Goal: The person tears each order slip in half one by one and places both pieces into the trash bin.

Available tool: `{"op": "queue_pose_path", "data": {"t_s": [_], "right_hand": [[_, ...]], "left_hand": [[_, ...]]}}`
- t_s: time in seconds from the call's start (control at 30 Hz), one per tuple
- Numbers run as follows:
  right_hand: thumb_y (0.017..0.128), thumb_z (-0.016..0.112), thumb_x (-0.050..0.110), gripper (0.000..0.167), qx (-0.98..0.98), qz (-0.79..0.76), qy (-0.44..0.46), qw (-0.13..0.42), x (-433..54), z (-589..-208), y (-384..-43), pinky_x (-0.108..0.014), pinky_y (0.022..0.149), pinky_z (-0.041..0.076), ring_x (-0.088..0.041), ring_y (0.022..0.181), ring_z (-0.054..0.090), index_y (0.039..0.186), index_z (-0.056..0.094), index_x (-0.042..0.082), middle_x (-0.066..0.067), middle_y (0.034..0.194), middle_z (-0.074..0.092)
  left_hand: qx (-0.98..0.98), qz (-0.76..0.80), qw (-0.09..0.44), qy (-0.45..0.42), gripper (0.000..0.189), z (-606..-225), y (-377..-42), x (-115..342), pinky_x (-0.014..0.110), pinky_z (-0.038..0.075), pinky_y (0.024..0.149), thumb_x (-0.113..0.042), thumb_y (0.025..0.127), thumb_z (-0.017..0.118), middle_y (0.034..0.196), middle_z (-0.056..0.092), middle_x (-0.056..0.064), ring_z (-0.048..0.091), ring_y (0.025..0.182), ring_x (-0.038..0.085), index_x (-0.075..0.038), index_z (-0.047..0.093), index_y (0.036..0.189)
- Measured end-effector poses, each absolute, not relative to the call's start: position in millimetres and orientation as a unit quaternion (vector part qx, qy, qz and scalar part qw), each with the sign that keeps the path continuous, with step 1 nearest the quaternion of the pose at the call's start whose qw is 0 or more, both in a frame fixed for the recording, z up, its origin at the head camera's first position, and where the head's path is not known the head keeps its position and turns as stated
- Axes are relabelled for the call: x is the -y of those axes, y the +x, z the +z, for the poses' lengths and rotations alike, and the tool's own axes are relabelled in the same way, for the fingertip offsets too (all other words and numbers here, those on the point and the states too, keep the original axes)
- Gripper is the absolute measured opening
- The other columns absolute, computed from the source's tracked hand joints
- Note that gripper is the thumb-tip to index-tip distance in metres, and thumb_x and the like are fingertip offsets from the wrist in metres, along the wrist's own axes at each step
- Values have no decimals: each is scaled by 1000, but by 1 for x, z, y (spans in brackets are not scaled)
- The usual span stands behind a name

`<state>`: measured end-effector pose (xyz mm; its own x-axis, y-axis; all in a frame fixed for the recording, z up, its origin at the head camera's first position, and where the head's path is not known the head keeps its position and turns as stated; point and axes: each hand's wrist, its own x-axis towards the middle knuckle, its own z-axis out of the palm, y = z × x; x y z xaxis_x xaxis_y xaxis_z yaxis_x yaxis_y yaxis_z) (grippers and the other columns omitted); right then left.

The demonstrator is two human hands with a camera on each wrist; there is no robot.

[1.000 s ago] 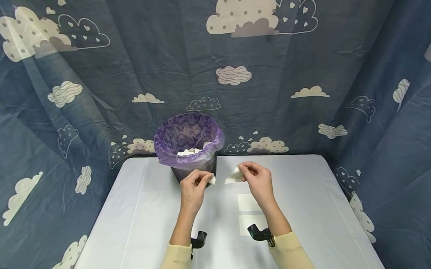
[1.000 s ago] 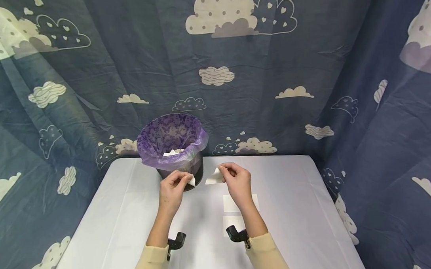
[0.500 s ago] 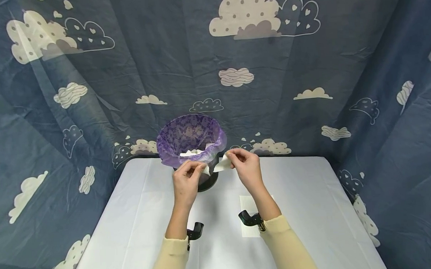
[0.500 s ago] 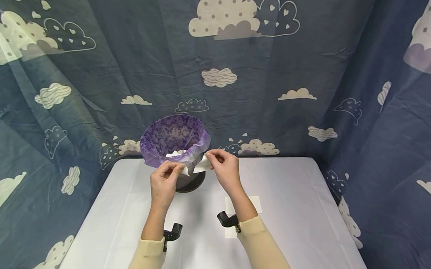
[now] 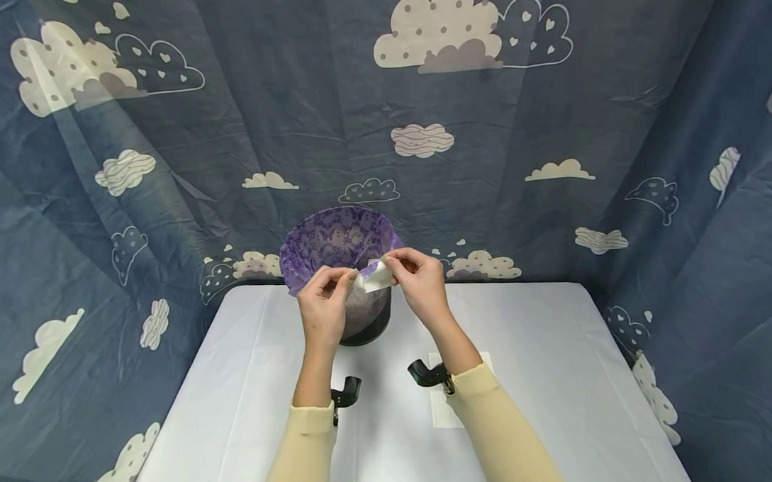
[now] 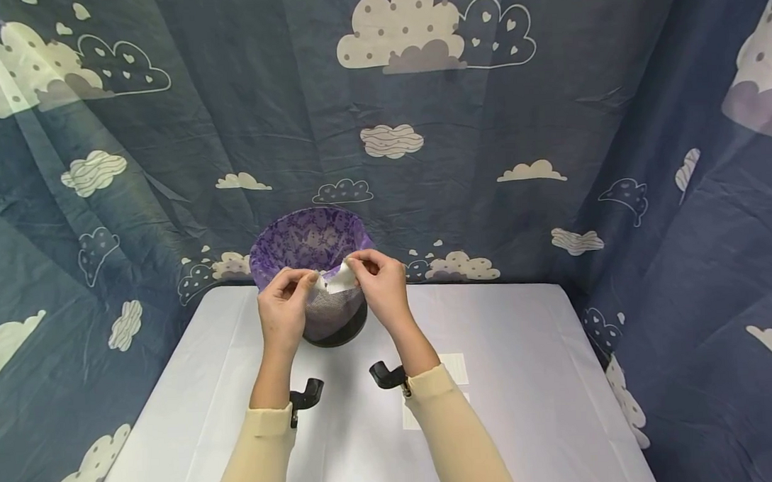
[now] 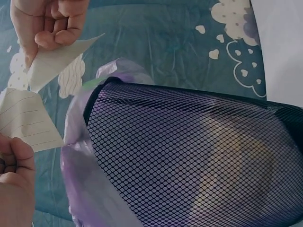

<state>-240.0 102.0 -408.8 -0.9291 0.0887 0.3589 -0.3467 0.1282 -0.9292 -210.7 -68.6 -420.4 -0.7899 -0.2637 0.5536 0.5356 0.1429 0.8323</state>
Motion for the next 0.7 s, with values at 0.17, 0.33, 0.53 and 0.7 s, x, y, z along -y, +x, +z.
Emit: {"op": "queue_pose_path", "data": {"t_s": [0.17, 0.33, 0.53, 0.7], "right_hand": [[100, 74, 12, 13, 728, 658, 90, 170, -92, -404, -250, -17, 56, 47, -8, 62, 58, 99, 78, 0, -10, 82, 73], [100, 74, 12, 12, 736, 644, 108, 179, -82, -398, -262, -17, 56, 46, -11, 62, 59, 99, 78, 0, -13, 81, 73], [100, 74, 11, 11, 749, 626, 121, 183, -71, -399, -278, -16, 58, 47, -6, 63, 58, 100, 78, 1, -14, 80, 72], [102, 71, 12, 11, 762, 609, 138, 169, -64, -408, -288, -17, 67, 50, -6, 74, 62, 103, 75, 2, -15, 92, 75]], "left_hand": [[683, -649, 324, -90, 14, -416, -221, 70, 13, 45, 63, -10, 93, 81, 84, 69, 20, 55, 71, 5, 4, 78, 93], [678, -650, 333, -80, 15, -417, -235, 74, 12, 45, 64, -9, 94, 80, 86, 69, 22, 58, 73, 5, 6, 78, 94], [686, -636, 347, -69, 16, -418, -246, 77, 12, 45, 67, -11, 93, 81, 87, 71, 23, 57, 74, 4, 4, 79, 94], [697, -624, 350, -51, 17, -421, -252, 81, 13, 46, 68, -13, 95, 80, 90, 72, 22, 57, 74, 2, 4, 79, 95]]}}
